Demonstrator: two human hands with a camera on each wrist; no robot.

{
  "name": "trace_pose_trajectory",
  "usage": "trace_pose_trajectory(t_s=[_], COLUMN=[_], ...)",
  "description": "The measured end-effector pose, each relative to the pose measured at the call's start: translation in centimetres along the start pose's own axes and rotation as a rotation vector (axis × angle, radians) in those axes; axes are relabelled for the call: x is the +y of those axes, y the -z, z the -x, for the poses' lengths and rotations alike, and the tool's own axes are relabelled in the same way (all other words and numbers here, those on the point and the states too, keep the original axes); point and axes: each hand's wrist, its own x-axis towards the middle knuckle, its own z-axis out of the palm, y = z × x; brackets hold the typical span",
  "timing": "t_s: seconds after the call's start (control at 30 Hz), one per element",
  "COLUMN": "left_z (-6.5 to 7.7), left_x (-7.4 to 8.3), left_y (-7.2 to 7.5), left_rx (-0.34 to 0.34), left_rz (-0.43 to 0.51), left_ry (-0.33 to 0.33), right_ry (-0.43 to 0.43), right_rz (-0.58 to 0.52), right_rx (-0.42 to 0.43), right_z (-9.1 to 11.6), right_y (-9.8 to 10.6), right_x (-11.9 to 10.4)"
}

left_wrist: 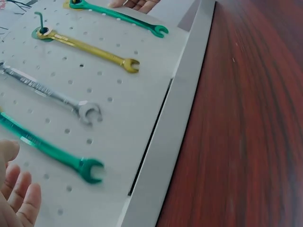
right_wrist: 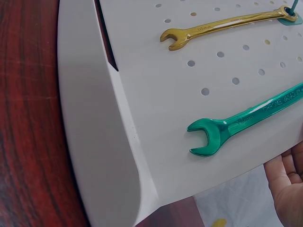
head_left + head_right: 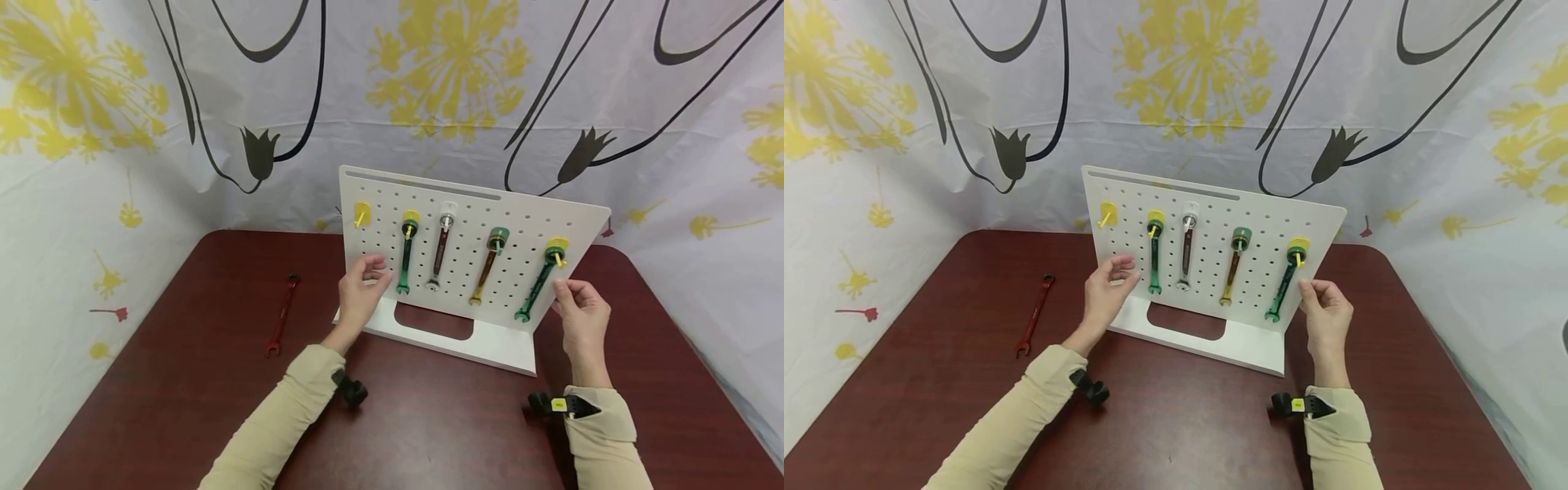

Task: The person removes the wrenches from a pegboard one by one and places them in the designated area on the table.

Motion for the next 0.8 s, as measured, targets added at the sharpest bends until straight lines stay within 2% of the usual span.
trace_pose_trajectory(t_s=[0.2,0.33,0.57,0.8], left_z=[-0.2,-0.3,-0.4,-0.4], left_x=[0.2,0.3,0.5,0.7], left_y=[-2.1,-3.2,-4.3,-4.7], left_rx=[0.034,0.072,0.135,0.167], left_rz=[0.059,0.047,-0.055,-0.157], left_ry=[-0.002,-0.017,-0.018,-0.002], right_ry=[-0.005,0.003,0.013,0.028], right_rz=[0.001,-0.001,0.001,-0.013], right_rx=[0.003,0.006,0.008,0.002], right_z=[0.0,0.0,0.1,0.2], right_y=[0.0,0.0,0.0,0.0], right_x=[0.2,0.2,0.2,0.1])
